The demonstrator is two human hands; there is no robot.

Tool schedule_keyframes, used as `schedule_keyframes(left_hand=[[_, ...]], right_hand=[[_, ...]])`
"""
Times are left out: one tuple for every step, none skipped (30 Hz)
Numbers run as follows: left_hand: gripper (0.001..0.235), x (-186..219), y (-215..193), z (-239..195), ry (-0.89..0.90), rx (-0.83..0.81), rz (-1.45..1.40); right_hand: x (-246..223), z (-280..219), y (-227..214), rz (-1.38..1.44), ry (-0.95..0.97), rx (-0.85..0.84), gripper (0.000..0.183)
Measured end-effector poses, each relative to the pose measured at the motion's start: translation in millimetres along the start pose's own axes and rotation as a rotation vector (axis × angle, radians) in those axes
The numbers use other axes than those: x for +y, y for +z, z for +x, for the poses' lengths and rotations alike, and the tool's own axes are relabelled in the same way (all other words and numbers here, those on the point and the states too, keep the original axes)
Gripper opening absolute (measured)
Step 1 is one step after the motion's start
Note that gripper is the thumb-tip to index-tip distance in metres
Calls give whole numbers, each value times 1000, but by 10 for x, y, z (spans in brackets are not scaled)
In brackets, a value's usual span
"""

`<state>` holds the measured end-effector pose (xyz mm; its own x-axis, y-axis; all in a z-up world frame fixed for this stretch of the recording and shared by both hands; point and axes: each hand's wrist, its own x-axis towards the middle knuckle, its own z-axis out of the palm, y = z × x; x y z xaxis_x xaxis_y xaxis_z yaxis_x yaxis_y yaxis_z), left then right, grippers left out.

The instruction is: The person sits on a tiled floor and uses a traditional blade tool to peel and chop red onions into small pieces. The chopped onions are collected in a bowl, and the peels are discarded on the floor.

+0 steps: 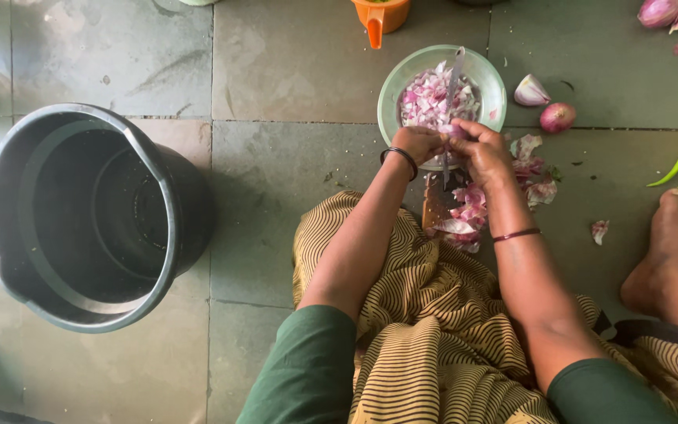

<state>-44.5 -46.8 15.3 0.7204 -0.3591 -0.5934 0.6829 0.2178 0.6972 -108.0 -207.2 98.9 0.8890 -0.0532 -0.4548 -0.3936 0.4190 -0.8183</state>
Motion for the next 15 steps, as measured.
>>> schedule_keyframes(left_hand=[[24,13,22,55,28,21,30],[25,39,53,109,54,88,66],[27,78,97,160,80,155,102],[29,118,111,175,107,223,141],[32,147,110,154,135,225,137],[35,198,128,140,167,224,130],[38,247,141,115,199,223,123],[41,285,166,87,248,220,167],[45,306,179,51,297,217,212],[48,292,161,-6,341,220,256],[44,269,152,-43,262,181,185],[41,196,129,-104,176,142,116],[38,123,105,-150,90,103,47],[36,52,93,-177,23,88,-18],[34,-15,86,-195,-44,75,-84]], right_hand=[[-9,75,-9,-47,-3,8,43],[-28,159,-5,-91,-7,17,42],[-58,225,-1,-136,-11,26,41],[-80,275,32,-71,-38,3,41],[-100,300,80,-7,-65,-20,41],[-150,304,116,54,-96,-43,41],[-194,280,159,60,-88,-9,41],[-246,242,192,61,-80,24,42],[-291,187,214,63,-72,58,42],[-308,107,224,36,-73,56,42],[-322,25,213,8,-74,55,41],[-292,-71,206,-15,-68,58,41],[-260,-143,195,-63,-43,37,41],[-234,-210,166,-111,-20,19,42],[-206,-262,140,-158,2,1,43]])
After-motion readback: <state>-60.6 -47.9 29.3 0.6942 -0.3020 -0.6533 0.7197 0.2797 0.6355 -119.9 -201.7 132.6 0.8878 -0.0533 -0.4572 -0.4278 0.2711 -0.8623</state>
